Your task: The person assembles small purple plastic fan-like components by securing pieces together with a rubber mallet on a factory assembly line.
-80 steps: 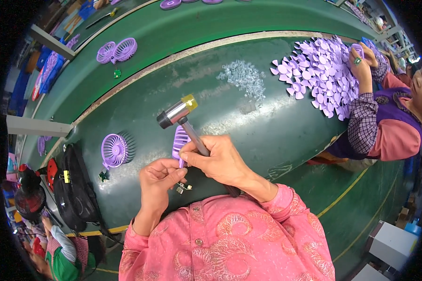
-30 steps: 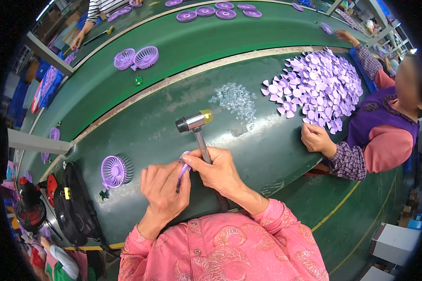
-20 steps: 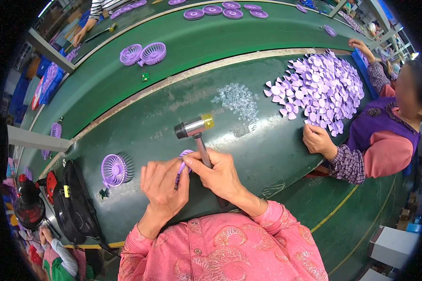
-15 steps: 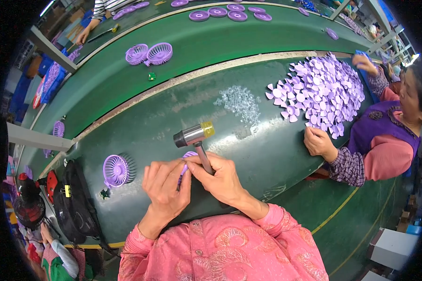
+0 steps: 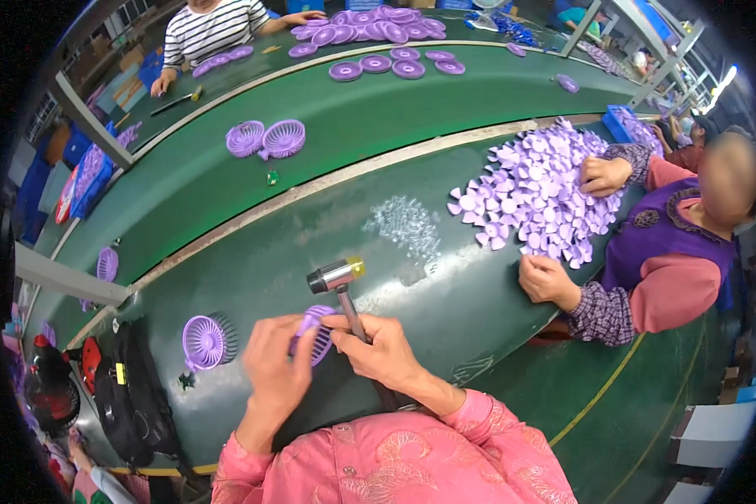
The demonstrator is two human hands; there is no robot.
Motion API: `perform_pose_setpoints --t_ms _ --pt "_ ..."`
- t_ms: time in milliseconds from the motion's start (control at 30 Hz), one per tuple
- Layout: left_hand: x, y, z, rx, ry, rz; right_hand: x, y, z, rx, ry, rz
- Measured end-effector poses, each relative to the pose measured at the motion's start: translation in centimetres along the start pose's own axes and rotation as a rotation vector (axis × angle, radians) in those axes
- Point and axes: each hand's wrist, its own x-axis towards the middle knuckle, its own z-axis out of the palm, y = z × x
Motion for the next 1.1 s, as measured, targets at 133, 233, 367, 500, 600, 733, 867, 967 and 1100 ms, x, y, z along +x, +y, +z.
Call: perform_pose_setpoints --t_ms 133,233,367,500,600,733,867,967,1100 --pt "-1.4 -3.0 -1.3 -0.239 -0.068 -0.41 -1.0 -0.9 -1.3 -0.08 0.108 -0.079" --pt "-0.7 -5.4 -2.7 -0.537 -0.119 -0.759 -1.0 -1.4 -2.5 -0.086 0.189 -0.134" --pt "2.7 -8.5 -3.7 -0.656 -0.124 -0.833 -2.0 -2.2 -4.0 -0.233 0.386 -0.33" --pt "7.9 -14.5 -4.8 -0.746 0.149 -0.825 -2.7 -1.7 -5.0 -0.358 0.474 -0.683" --pt "10.0 -19.7 -5.5 -0.999 0.45 -0.874 -2.1 -1.7 -5.1 -0.342 0.444 -0.819" --pt "9.9 -19.8 -1.7 -1.056 0.262 -1.12 -2.6 -2.0 -5.5 -0.337 0.381 -0.754" --pt "10.4 -15.2 0.2 -0.962 0.0 -1.073 -1.7 -2.3 -5.8 -0.267 0.352 -0.705" --pt "11.2 -14.3 0.5 -0.868 -0.148 -1.045 -1.2 -2.1 -5.6 -0.291 0.452 -0.799" --pt "12.7 -14.3 0.5 -0.699 -0.342 -0.963 -1.7 -2.1 -5.2 -0.293 0.462 -0.775"
